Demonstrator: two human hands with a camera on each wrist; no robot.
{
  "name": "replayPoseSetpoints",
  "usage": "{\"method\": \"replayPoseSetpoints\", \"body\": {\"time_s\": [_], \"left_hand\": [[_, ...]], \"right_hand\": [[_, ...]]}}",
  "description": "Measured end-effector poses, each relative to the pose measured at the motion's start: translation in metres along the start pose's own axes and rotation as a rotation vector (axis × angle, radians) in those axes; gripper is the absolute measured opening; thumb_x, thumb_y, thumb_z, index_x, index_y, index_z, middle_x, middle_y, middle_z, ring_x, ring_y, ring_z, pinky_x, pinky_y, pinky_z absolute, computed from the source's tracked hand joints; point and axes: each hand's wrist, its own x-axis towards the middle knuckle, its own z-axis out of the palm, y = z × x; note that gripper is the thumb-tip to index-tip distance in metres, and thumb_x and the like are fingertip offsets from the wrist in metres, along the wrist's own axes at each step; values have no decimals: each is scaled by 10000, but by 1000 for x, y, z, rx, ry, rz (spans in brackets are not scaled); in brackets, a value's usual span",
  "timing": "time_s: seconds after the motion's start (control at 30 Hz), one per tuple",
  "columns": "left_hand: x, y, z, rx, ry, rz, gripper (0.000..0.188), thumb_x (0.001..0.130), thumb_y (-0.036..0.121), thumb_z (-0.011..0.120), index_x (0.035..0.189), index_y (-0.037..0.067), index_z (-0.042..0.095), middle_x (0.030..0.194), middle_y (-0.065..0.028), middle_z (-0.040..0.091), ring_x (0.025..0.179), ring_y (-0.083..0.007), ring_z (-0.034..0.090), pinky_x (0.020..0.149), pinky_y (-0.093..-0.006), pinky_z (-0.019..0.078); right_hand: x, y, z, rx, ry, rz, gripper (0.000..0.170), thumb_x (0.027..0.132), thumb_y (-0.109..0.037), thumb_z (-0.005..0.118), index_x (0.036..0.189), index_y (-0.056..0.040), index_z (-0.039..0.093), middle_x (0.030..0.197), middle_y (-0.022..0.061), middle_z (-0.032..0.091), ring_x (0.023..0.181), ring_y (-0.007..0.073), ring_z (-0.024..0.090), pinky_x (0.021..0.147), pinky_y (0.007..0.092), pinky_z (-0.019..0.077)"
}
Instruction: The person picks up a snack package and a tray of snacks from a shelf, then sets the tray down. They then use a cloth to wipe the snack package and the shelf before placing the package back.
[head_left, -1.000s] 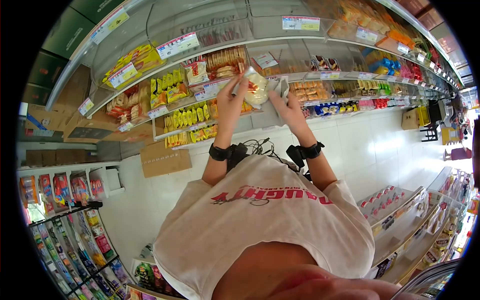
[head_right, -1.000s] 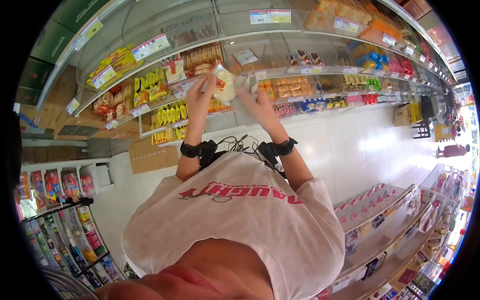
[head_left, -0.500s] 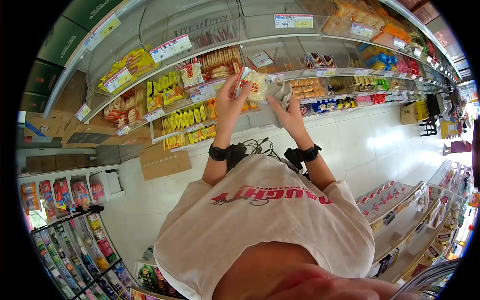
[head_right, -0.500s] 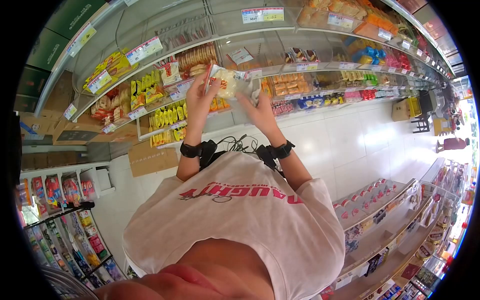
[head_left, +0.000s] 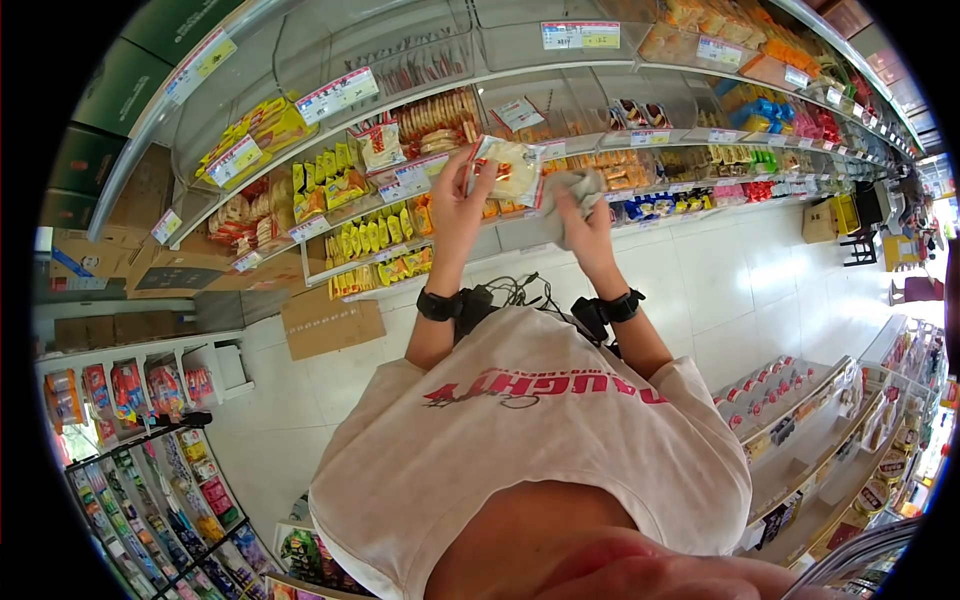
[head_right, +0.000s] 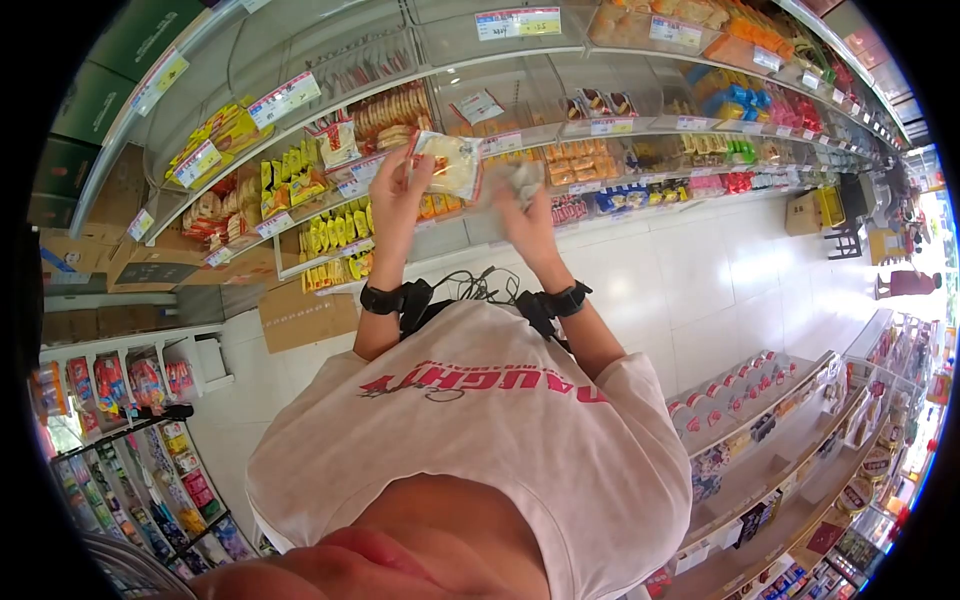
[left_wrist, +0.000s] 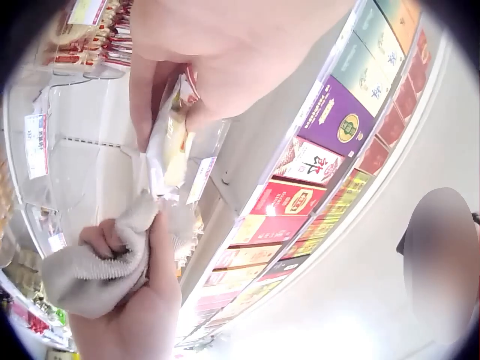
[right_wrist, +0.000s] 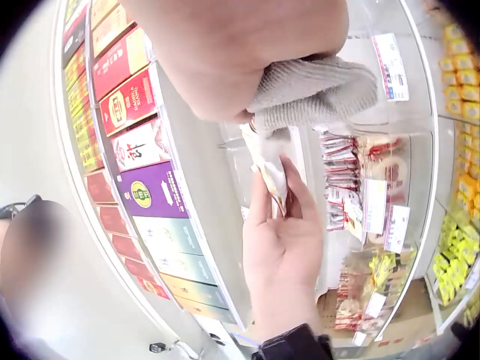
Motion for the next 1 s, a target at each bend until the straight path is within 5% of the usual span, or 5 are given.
{"method": "replayPoseSetpoints", "body": {"time_s": [0.1,0.33,0.43,0.67,1.0], "left_hand": [[4,1,-15,60,-45,-12,369,936,154,730,1247,-20,632,1126,-77,687,1010,-95,627,769,-244,522],[-3,4,3,193,-248,-65,433,891,188,780,1257,12,629,1070,-69,690,950,-98,649,785,-239,530],[-5,16,5,168,-236,-198,476,901,154,769,1306,-1,571,1216,-99,655,1037,-127,653,818,-254,549],[-20,2,19,-79,-218,-260,459,889,140,777,1252,-28,553,1098,-92,687,863,-97,669,699,-224,531],[-23,6,8,19,-427,-348,368,911,105,738,1209,-34,573,1041,-54,658,753,-84,648,630,-248,530]], "right_hand": [[13,-9,-16,89,267,7,374,1042,-231,576,1330,2,530,1172,43,624,1035,118,565,894,278,469],[13,-24,7,-366,-239,-117,303,1032,-241,577,1183,18,625,999,58,669,886,76,574,757,283,482],[11,-29,7,-160,-275,252,292,1020,-215,596,1176,28,630,996,89,681,887,93,595,758,290,487],[13,-2,5,-195,67,-120,268,1017,-204,609,1156,24,638,881,19,617,813,55,512,696,266,446],[21,-23,-1,72,28,37,203,971,-184,675,1063,-3,666,929,-14,651,861,56,549,741,243,465]]}}
